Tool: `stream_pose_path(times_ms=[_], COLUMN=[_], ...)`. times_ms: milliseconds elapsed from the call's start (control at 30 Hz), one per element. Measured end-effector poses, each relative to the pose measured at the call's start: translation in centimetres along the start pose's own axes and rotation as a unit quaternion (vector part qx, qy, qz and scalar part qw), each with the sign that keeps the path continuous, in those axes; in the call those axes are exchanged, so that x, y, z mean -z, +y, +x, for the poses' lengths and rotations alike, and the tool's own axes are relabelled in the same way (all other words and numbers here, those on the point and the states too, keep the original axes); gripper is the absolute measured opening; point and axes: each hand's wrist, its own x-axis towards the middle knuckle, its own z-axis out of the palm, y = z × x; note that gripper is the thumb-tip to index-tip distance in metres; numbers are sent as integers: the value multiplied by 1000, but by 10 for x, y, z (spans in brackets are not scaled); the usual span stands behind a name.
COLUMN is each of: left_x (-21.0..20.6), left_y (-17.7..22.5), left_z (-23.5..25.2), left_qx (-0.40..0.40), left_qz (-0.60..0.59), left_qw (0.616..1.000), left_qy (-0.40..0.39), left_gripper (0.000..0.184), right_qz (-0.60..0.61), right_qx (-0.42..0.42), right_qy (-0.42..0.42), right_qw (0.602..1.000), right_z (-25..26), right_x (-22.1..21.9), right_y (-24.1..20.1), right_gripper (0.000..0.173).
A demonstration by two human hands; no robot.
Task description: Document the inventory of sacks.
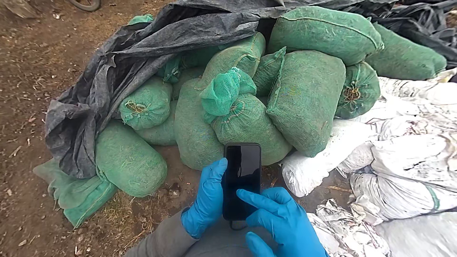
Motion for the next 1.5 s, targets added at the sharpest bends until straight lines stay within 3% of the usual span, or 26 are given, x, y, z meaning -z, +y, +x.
stream_pose_path(times_ms=[267,733,1000,1500], left_x=[0,2,1,4], left_y=[1,1,3,0], left_z=[-1,-2,-3,-3], left_qx=[3,8,12,-2], left_qz=[-2,-9,-15,-21], left_qw=[1000,1000,1000,1000], left_qy=[11,2,1,-4], left_gripper=[51,52,52,51], right_qz=[-14,-12,6,36], right_qx=[-18,13,16,8], right_qy=[9,-81,-18,1], right_qw=[1000,997,1000,999], right_z=[-9,-16,-19,-18], right_x=[6,-5,0,1], right_y=[6,-3,2,4], right_gripper=[43,43,44,42])
